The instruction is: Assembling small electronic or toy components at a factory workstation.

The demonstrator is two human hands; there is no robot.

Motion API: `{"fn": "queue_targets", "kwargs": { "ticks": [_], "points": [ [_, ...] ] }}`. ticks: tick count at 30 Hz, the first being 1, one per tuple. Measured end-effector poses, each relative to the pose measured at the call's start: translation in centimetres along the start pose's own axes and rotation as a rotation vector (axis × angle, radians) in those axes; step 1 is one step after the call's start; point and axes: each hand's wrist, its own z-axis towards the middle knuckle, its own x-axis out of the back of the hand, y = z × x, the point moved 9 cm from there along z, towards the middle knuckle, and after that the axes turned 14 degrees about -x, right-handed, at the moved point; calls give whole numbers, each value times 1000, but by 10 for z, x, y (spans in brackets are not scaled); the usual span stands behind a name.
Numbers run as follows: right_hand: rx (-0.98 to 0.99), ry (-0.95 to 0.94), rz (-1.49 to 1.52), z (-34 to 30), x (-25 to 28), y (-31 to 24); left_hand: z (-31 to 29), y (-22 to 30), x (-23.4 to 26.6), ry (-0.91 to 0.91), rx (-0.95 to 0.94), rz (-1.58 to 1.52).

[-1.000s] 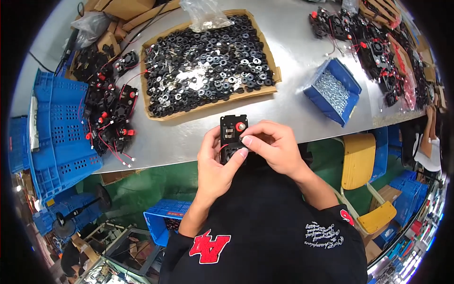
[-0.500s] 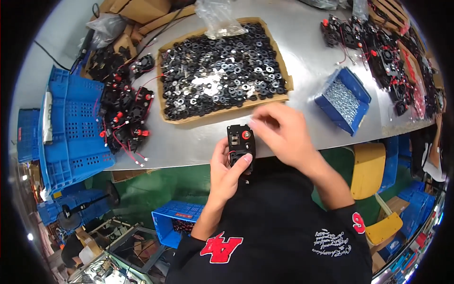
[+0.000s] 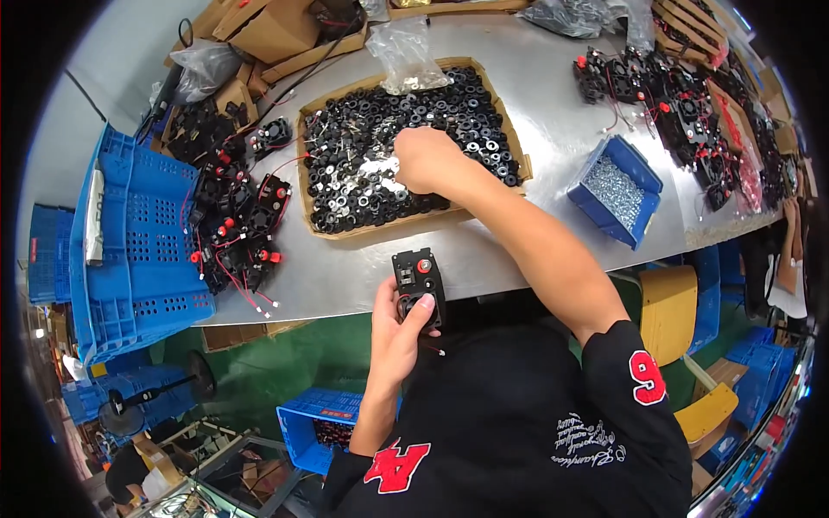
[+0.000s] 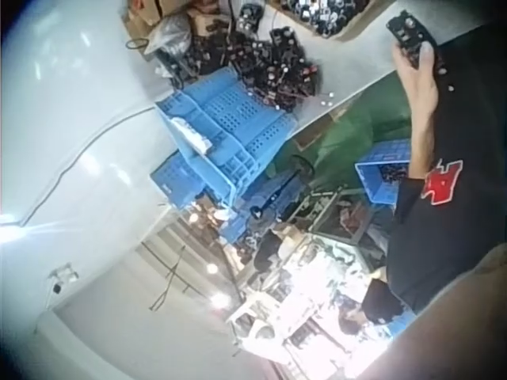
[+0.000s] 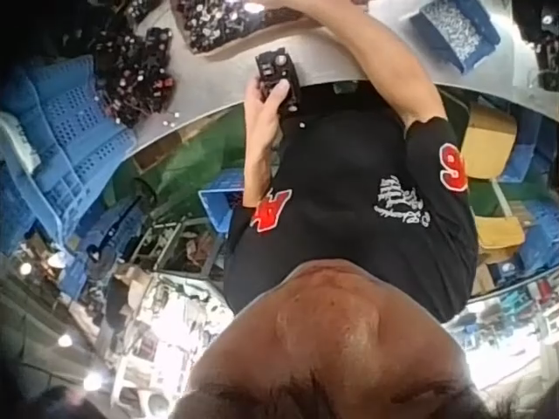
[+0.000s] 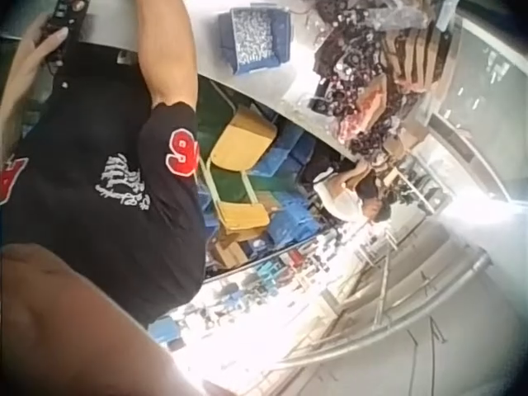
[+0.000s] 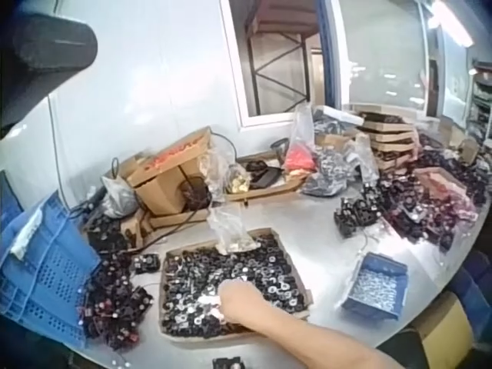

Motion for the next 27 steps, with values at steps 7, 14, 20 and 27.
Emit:
{"fn": "queue_targets", "kwargs": {
  "ticks": [7,14,20,27],
  "points": [
    [104,110,231,1,7,21,6,2,-9,-21,-13,-13],
    [129,124,482,-8,18,33,9,-4,-14,-50,20,-5],
    [124,84,585,-8,13,32,11,-1,-12,-37,-1,3],
    [105,127,614,-11,17,33,11,-2,-12,-49,-8,8]
  ]
}}
